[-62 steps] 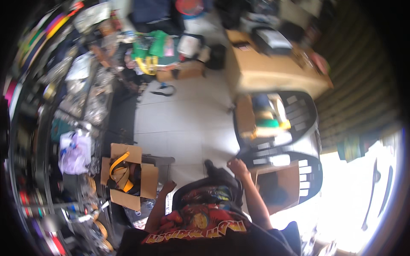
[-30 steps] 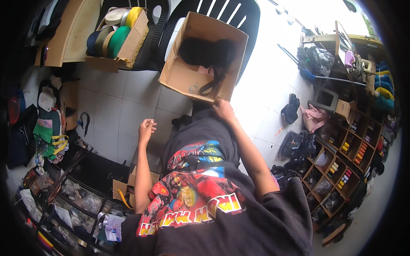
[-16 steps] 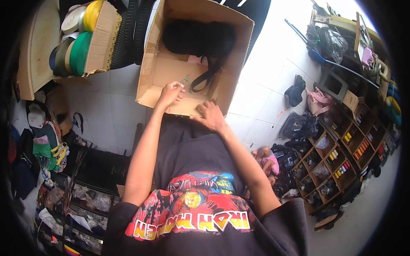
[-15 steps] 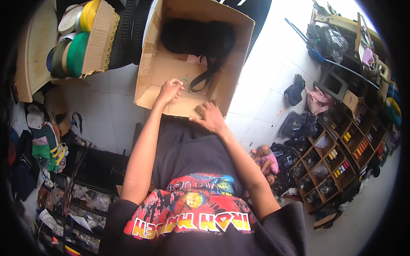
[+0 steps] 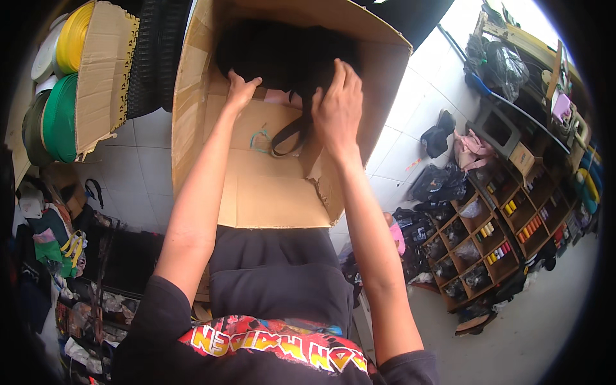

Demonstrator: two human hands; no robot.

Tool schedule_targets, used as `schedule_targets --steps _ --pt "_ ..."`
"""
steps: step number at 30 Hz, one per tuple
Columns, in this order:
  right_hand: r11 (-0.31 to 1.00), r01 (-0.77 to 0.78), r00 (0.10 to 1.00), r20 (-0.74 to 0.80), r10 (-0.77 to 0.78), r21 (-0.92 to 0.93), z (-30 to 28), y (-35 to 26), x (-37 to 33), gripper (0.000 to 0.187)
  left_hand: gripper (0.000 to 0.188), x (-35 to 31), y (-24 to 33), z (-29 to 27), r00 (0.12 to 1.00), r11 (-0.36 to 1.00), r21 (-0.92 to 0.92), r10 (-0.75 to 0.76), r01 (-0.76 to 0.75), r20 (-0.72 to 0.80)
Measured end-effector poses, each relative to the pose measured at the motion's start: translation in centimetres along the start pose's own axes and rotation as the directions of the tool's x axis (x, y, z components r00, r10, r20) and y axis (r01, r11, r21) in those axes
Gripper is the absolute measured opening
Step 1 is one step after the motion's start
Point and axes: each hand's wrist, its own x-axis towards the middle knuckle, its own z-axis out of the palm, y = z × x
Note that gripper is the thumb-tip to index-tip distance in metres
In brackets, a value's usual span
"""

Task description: The person takes rolls of colorful webbing from a box and a chair and places them onto a storage rack.

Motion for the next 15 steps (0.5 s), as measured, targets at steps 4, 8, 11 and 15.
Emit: schedule_targets --steps 4,8,11,15 --pt "0.964 -0.083 0.973 0.188 0.133 -0.253 4.1 5.2 4.8 0.063 0.095 1.3 1.8 0.6 0.987 0.991 -0.004 -0.131 0.132 0.097" --pt "0.945 -0.052 0.943 0.296 0.154 -0.324 6.8 8.6 5.8 0.070 0.092 0.4 2.6 1.6 0.975 0.979 -0.085 -0.172 0.186 0.143" --pt "0.954 -0.178 0.852 0.447 0.271 -0.241 6.8 8.3 7.2 0.067 0.088 0.2 1.1 1.3 0.982 0.981 -0.121 -0.133 0.149 0.136" --pt "0.932 -0.357 0.865 0.352 0.358 -0.071 7.2 6.6 5.9 0.063 0.084 0.0 -0.8 1.7 0.985 0.988 -0.132 -0.060 0.081 0.160"
